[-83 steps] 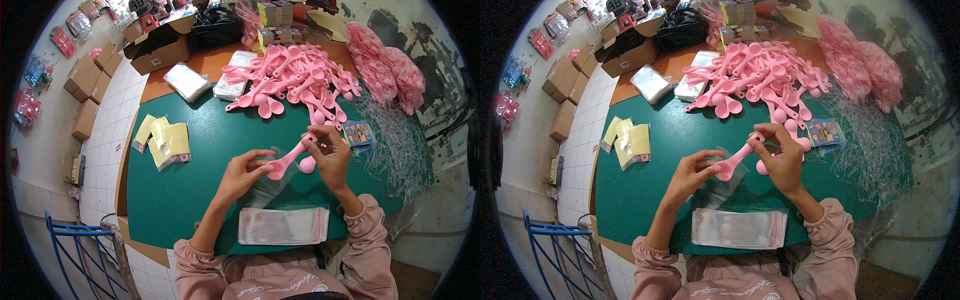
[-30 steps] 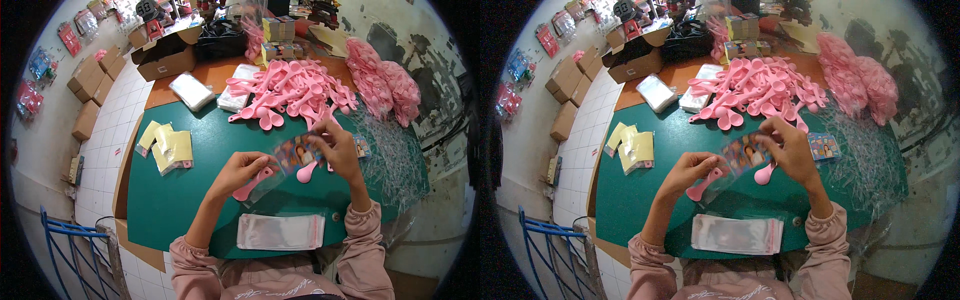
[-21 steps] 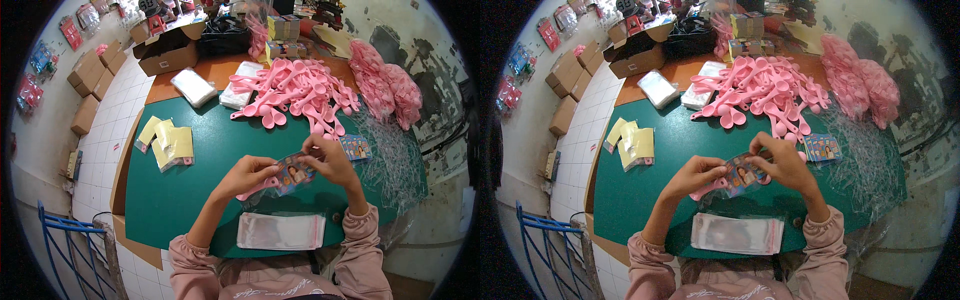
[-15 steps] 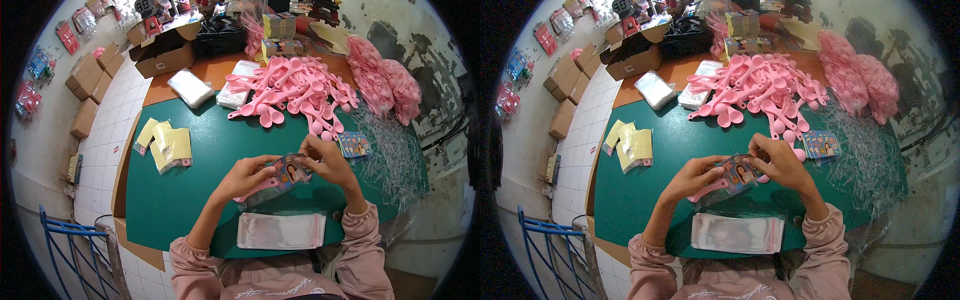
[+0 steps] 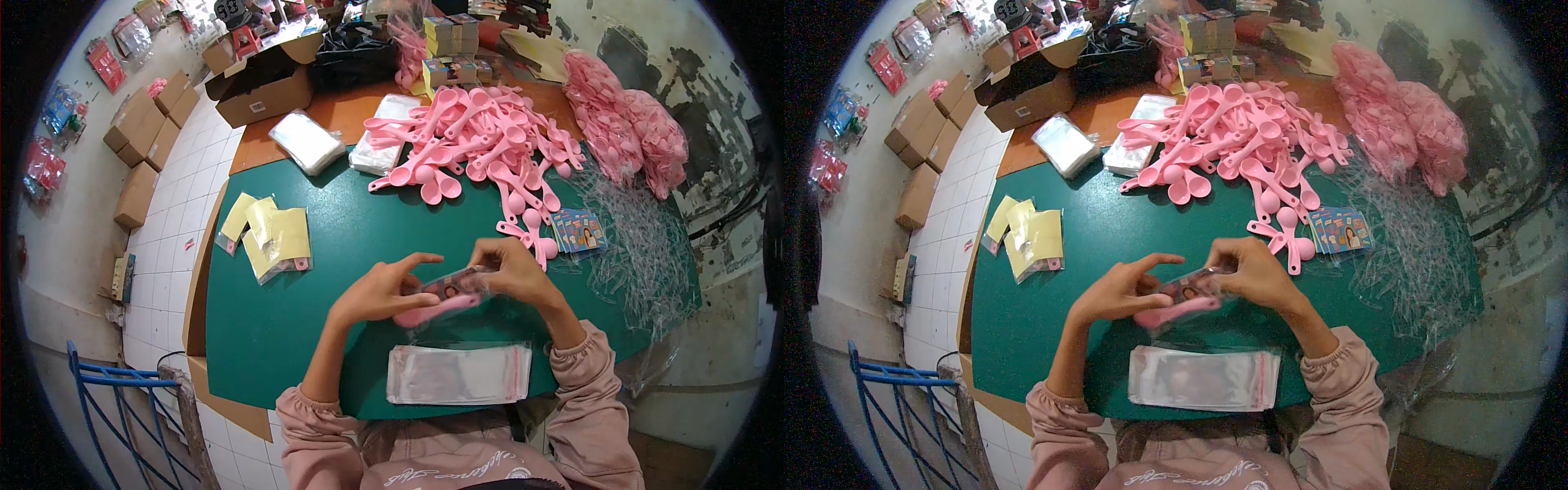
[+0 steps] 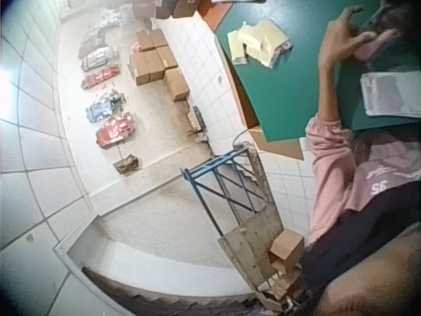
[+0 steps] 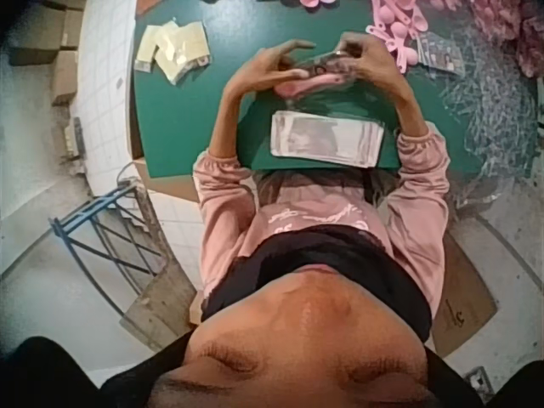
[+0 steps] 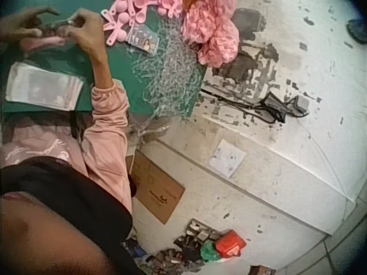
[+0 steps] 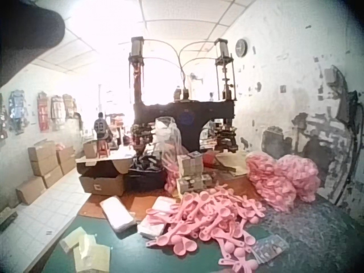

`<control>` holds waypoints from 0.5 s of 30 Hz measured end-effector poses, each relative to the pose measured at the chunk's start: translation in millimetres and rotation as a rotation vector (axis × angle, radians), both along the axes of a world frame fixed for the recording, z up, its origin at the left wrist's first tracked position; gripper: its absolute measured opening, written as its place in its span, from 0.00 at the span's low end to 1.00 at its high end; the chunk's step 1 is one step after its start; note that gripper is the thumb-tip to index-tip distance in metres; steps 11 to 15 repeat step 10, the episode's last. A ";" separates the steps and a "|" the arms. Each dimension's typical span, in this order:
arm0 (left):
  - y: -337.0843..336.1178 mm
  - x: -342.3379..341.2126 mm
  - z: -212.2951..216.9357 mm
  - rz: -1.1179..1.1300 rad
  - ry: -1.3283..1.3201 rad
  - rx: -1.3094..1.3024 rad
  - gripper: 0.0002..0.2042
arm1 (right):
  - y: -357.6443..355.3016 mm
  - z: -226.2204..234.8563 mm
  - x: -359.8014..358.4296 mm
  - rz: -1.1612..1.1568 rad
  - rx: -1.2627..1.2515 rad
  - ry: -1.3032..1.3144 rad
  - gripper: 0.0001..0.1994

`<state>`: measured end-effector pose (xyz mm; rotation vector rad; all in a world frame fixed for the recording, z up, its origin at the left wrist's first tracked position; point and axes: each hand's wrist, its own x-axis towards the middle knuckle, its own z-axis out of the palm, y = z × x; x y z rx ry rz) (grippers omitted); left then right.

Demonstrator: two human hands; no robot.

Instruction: The person repeatedly picks up pink plastic ladles, places them into clear plastic bags, inserts a small printed card, and seals the bags. The person stacks the completed packages on the table.

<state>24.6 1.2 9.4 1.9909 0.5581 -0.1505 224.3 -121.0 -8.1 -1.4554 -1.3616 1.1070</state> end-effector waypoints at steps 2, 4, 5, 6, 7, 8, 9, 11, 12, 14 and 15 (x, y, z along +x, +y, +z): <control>15.8 -13.6 -19.0 -0.070 -0.196 -0.153 0.26 | 0.5 8.9 -0.2 -0.114 -0.090 -0.059 0.12; 22.8 -17.7 -22.7 -0.044 -0.193 -0.259 0.27 | 1.6 4.2 2.3 -0.076 -0.084 -0.028 0.12; 25.3 -18.4 -25.2 -0.023 -0.218 -0.255 0.27 | 1.9 3.1 1.4 -0.040 -0.072 0.129 0.09; 26.8 -18.8 -27.3 -0.003 -0.244 -0.250 0.27 | 2.0 2.3 2.4 -0.022 -0.066 0.206 0.09; 26.7 -18.7 -28.3 -0.004 -0.244 -0.249 0.27 | 1.6 2.1 3.4 -0.004 -0.060 0.284 0.09; 26.0 -19.1 -29.1 -0.002 -0.258 -0.238 0.27 | 0.8 2.3 8.2 0.020 -0.176 0.232 0.08; 24.7 -20.0 -29.6 0.000 -0.272 -0.227 0.28 | 1.0 3.4 11.3 0.045 -0.292 0.179 0.09; 25.4 -18.0 -31.1 -0.002 -0.276 -0.228 0.28 | 2.8 9.3 10.9 0.022 -0.368 0.082 0.14; 25.4 -18.0 -31.1 -0.002 -0.276 -0.228 0.28 | 2.8 9.3 10.9 0.022 -0.368 0.082 0.14; 25.4 -18.0 -31.1 -0.002 -0.276 -0.228 0.28 | 2.8 9.3 10.9 0.022 -0.368 0.082 0.14; 25.4 -18.0 -31.1 -0.002 -0.276 -0.228 0.28 | 2.8 9.3 10.9 0.022 -0.368 0.082 0.14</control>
